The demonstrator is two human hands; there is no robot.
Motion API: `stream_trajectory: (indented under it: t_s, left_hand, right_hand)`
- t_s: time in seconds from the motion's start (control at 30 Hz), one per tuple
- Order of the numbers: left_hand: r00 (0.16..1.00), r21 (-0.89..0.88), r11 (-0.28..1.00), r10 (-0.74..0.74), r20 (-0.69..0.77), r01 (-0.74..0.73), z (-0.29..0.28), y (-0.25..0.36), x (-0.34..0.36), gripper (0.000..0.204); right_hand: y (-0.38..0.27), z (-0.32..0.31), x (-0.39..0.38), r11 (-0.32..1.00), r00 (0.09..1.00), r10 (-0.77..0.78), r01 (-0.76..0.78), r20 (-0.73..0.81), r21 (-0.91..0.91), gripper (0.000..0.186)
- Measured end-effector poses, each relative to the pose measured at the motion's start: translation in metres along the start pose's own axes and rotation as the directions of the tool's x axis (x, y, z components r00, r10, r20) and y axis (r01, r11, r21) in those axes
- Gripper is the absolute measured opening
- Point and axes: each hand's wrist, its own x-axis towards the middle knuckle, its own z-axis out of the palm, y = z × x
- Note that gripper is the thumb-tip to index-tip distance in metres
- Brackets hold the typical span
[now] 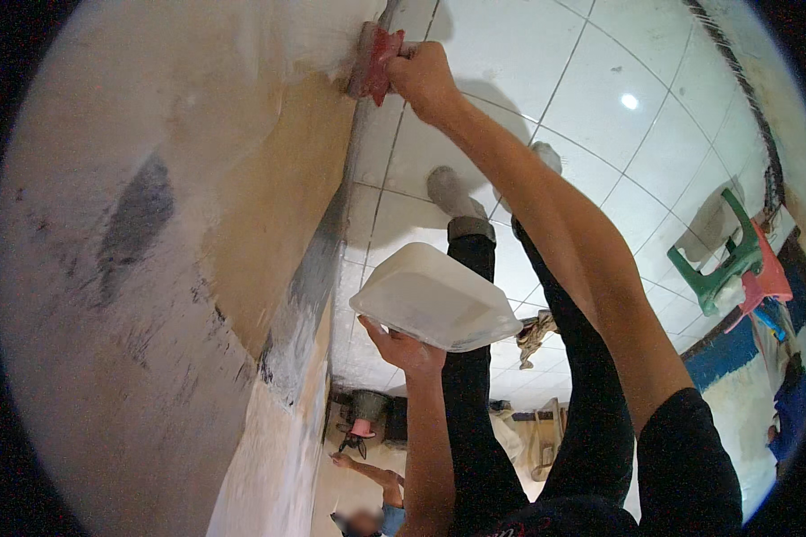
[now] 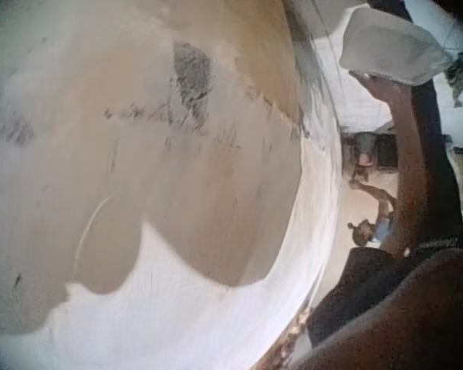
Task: The person patches a wall by scoopng filler material from a container and applying it to the wall surface with a putty knife.
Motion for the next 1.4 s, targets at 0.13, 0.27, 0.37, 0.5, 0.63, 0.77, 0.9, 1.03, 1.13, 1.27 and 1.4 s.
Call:
stream_trajectory:
  t_s: [0.13, 0.27, 0.37, 0.5, 0.63, 0.77, 0.9, 1.03, 1.13, 1.27, 1.4]
  left_hand:
    - [0.997, -0.015, 0.999, -0.042, 0.068, 0.043, 0.011, 0.005, -0.010, 0.071]
    - [0.992, 0.009, 0.999, -0.040, 0.115, 0.040, 0.003, 0.007, -0.016, 0.070]
    - [0.986, 0.043, 0.996, -0.084, 0.144, 0.079, 0.013, 0.006, -0.019, 0.068]
    - [0.985, 0.044, 0.996, -0.080, 0.155, 0.074, -0.002, 0.006, -0.021, 0.073]
    - [0.962, 0.373, 0.890, 0.211, 0.172, -0.262, -0.029, 0.001, -0.024, 0.072]
    - [0.991, 0.184, 0.982, 0.017, 0.133, -0.041, -0.005, 0.018, -0.036, 0.072]
    - [0.988, 0.071, 0.996, -0.065, 0.140, 0.055, 0.007, 0.029, -0.041, 0.071]
    - [0.983, 0.048, 0.994, -0.106, 0.147, 0.100, 0.016, 0.031, -0.045, 0.071]
    - [0.984, 0.089, 0.990, -0.118, 0.131, 0.107, 0.019, 0.025, -0.046, 0.071]
    - [0.991, 0.113, 0.988, -0.115, 0.064, 0.108, 0.011, 0.027, -0.053, 0.072]
    - [0.988, 0.152, 0.982, -0.124, 0.095, 0.108, 0.025, 0.017, -0.050, 0.073]
  right_hand:
    - [-0.071, 0.003, -0.052, 0.997, 0.998, -0.069, 0.069, 0.013, -0.034, 0.023]
    - [-0.134, 0.016, -0.103, 0.993, 1.000, 0.013, -0.014, -0.013, -0.118, 0.027]
    - [-0.131, 0.027, -0.115, 0.962, 0.960, -0.267, 0.260, -0.085, -0.084, 0.028]
    - [-0.185, 0.064, -0.167, 0.942, 0.959, -0.274, 0.254, -0.068, -0.220, 0.025]
    - [-0.227, 0.087, -0.205, 0.937, 0.946, -0.290, 0.250, -0.142, -0.245, 0.017]
    - [-0.245, 0.082, -0.239, 0.953, 0.923, -0.301, 0.298, -0.239, -0.049, 0.016]
    - [-0.226, 0.039, -0.235, 0.984, 0.951, -0.175, 0.160, -0.255, -0.078, 0.017]
    - [-0.194, 0.031, -0.171, 0.971, 0.918, -0.209, 0.154, -0.336, -0.184, 0.017]
    - [-0.199, 0.071, -0.172, 0.906, 0.854, -0.398, 0.311, -0.334, -0.286, 0.019]
    - [-0.224, 0.115, -0.257, 0.933, 0.914, -0.359, 0.347, -0.192, -0.092, 0.027]
    - [-0.214, 0.112, -0.311, 0.935, 0.918, -0.354, 0.352, -0.179, -0.042, 0.024]
